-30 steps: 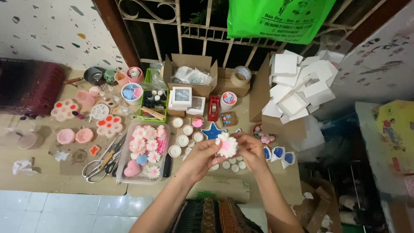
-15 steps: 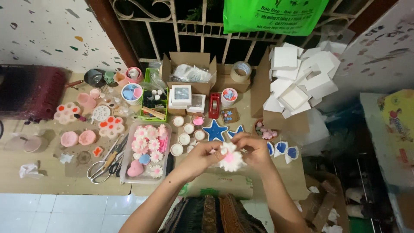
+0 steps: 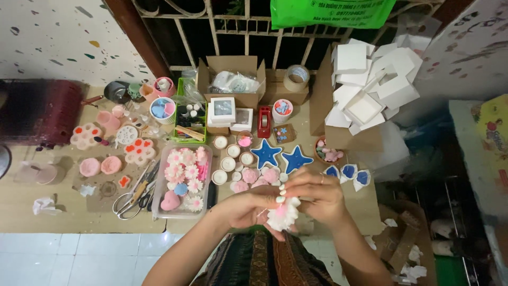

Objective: The person is preparing and decorating flower-shaped and star-shaped candles at a workshop table.

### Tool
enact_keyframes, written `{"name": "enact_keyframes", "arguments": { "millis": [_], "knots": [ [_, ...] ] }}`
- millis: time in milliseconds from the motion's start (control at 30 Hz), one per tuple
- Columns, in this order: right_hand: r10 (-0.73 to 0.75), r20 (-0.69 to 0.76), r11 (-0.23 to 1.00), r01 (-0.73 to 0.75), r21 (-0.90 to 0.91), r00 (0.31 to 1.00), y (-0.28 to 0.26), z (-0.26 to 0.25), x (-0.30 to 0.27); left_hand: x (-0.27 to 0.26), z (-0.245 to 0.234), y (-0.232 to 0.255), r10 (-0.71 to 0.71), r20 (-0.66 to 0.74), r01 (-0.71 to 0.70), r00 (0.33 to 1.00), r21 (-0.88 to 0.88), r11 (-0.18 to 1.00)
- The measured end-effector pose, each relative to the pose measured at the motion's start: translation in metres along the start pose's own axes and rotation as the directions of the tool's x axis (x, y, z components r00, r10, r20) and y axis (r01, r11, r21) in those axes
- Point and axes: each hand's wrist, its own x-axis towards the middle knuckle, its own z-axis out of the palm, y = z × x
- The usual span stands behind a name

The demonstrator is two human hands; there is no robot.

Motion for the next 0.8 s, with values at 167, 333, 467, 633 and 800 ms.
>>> {"name": "enact_keyframes", "arguments": {
  "millis": [167,333,467,633,800],
  "knots": [
    [-0.071,0.053,0.963,0.082,-0.256,0.996,-0.016,-0.009,0.009,0.006,-0.041,-0.02,0.047,0.125,-0.036,0.991,-0.082,0.996],
    [0.087,-0.014,0.947,-0.088,-0.31,0.996,-0.004,-0.017,-0.008,0.011,-0.023,-0.015,0.34,-0.287,-0.278,0.896,0.235,0.931],
    [0.297,-0.218,0.926,-0.336,-0.171,0.929,-0.008,0.001,-0.013,0.024,-0.022,-0.027,0.776,-0.384,-0.418,0.501,0.678,0.605],
    [0.358,-0.235,0.895,-0.404,-0.191,0.904,-0.016,0.022,0.0,0.024,-0.007,-0.027,0.84,-0.328,-0.446,0.432,0.732,0.515],
    [0.387,-0.256,0.871,-0.442,-0.214,0.886,-0.01,0.024,0.003,0.016,0.008,-0.02,0.836,-0.361,-0.226,0.412,0.849,0.478]
  ]
}}
